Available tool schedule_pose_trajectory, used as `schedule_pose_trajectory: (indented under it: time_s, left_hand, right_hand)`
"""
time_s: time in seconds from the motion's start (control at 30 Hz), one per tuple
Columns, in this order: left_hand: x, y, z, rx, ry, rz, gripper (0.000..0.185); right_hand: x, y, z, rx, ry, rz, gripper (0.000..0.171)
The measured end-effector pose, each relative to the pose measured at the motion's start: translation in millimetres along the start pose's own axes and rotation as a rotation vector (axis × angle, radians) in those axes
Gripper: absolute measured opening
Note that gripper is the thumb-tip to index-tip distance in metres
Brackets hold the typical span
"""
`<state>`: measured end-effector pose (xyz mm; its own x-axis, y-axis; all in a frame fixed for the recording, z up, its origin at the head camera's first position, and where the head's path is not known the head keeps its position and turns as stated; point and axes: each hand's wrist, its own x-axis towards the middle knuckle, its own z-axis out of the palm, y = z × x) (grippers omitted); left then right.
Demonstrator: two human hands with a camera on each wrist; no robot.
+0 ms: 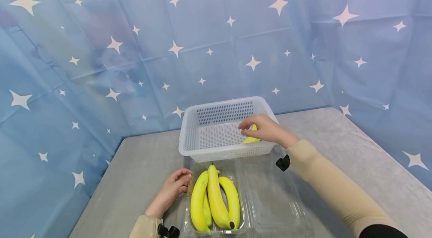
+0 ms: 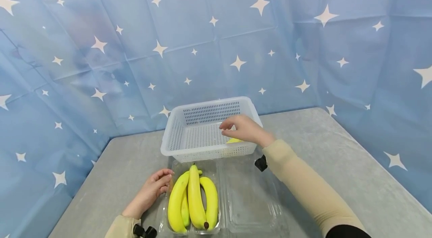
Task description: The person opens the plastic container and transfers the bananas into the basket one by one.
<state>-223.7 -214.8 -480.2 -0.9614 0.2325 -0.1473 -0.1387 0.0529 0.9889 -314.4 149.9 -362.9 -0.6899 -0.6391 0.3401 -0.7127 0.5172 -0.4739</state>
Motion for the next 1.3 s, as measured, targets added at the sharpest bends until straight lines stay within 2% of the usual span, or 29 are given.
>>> schedule_pose_trajectory:
  time_s: [0.13,0.4,0.53,0.67,0.87,1.07,1.3]
  left_hand:
    - [0.2,0.3,-0.4,0.001,-0.002,-0.003,0.03]
    - [2.1,0.9,-1.2,0.022,0.005,0.007,0.034]
    - [3.5,0.2,-2.0,0.013,0.006,0.012,0.034]
    - [3.6,-0.9,-2.7,0.005,0.002,0.013,0.034]
    - [2.8,-1.2,-2.2,0.012,-0.004,0.008,0.034]
    - [2.7,0.7,-1.9,0.017,-0.02,0.004,0.034]
    - [2.4,1.0,-3.4,0.007,-0.043,0.018,0.033]
  right_hand:
    - [-7.8,-19.1,11.8,-0.034,0.052,-0.188,0.02]
    - [-20.3,-47.0,48.9,-0.119,0.038,-0.518,0.025]
    - [-23.2,-53.1,69.8,-0.144,0.032,-0.636,0.032]
    - [-23.5,-61.7,84.6,-0.158,0.01,-0.674,0.037]
    - [-18.4,-79.6,98.5,-0.165,-0.072,-0.71,0.041]
    - [-9.8,-91.6,110.4,-0.23,-0.147,-0.774,0.045]
    - [-3.6,-96.8,119.4,-0.267,-0.253,-0.774,0.054]
